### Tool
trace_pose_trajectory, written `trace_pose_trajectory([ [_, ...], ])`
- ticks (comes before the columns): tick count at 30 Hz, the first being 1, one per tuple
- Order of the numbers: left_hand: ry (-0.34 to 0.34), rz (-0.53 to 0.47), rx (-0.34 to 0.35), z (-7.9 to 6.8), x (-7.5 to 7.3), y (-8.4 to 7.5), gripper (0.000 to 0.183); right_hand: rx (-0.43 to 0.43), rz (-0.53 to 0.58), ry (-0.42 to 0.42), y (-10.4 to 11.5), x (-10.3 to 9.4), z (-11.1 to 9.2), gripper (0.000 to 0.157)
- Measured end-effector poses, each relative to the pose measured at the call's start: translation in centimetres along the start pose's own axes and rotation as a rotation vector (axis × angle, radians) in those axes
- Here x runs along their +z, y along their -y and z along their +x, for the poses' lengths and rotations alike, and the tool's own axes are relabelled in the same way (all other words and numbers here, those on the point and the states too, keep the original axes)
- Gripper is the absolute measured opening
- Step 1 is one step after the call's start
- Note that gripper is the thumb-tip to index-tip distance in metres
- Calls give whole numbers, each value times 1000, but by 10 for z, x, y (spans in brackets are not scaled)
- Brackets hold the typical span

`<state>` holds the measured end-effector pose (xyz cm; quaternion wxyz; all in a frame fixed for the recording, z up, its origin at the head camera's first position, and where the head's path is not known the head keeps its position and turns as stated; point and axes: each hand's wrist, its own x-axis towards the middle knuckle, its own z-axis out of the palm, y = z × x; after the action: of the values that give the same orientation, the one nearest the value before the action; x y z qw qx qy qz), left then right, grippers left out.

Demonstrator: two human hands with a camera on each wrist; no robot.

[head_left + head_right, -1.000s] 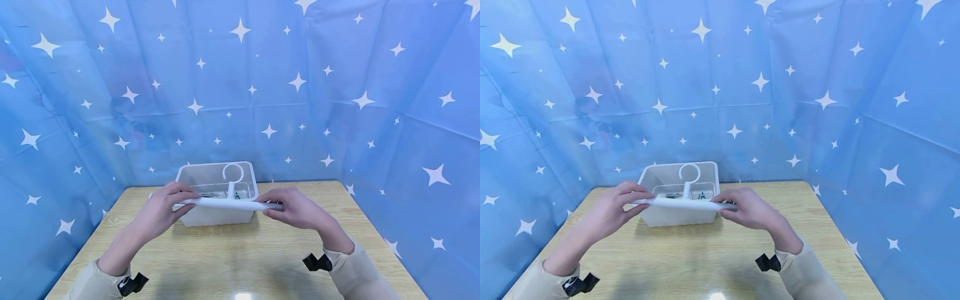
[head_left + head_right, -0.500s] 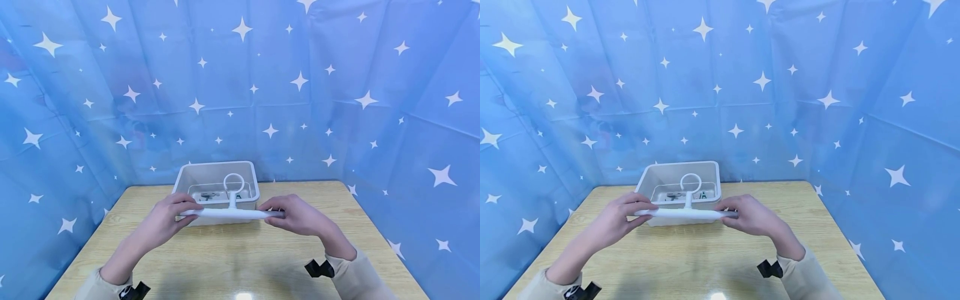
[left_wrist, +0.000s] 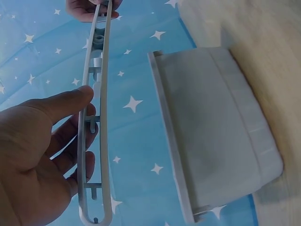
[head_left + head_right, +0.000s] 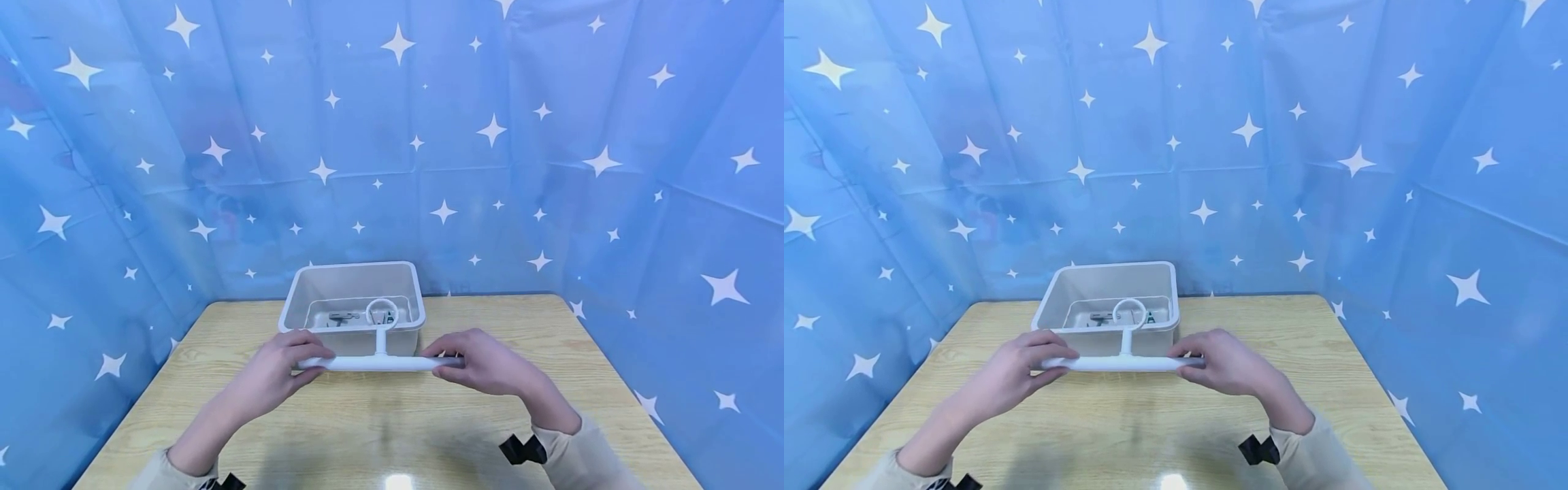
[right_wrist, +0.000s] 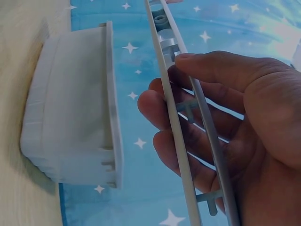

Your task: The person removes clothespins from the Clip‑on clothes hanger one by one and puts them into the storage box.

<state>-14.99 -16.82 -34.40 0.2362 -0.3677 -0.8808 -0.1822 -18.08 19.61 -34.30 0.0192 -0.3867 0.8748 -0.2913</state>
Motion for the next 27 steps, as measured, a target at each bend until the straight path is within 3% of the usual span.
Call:
trace_pose_trajectory([
  [9,29,-57,-2,-8,12,3,23,-2,-9,13,-5,11,-3,22],
  [21,125,-87,-68,-17,24,2,19,18,1,63,-10,26,-7,20],
  [27,133,-94,-66,-23,33,4,19,15,-5,64,-13,36,-8,19],
])
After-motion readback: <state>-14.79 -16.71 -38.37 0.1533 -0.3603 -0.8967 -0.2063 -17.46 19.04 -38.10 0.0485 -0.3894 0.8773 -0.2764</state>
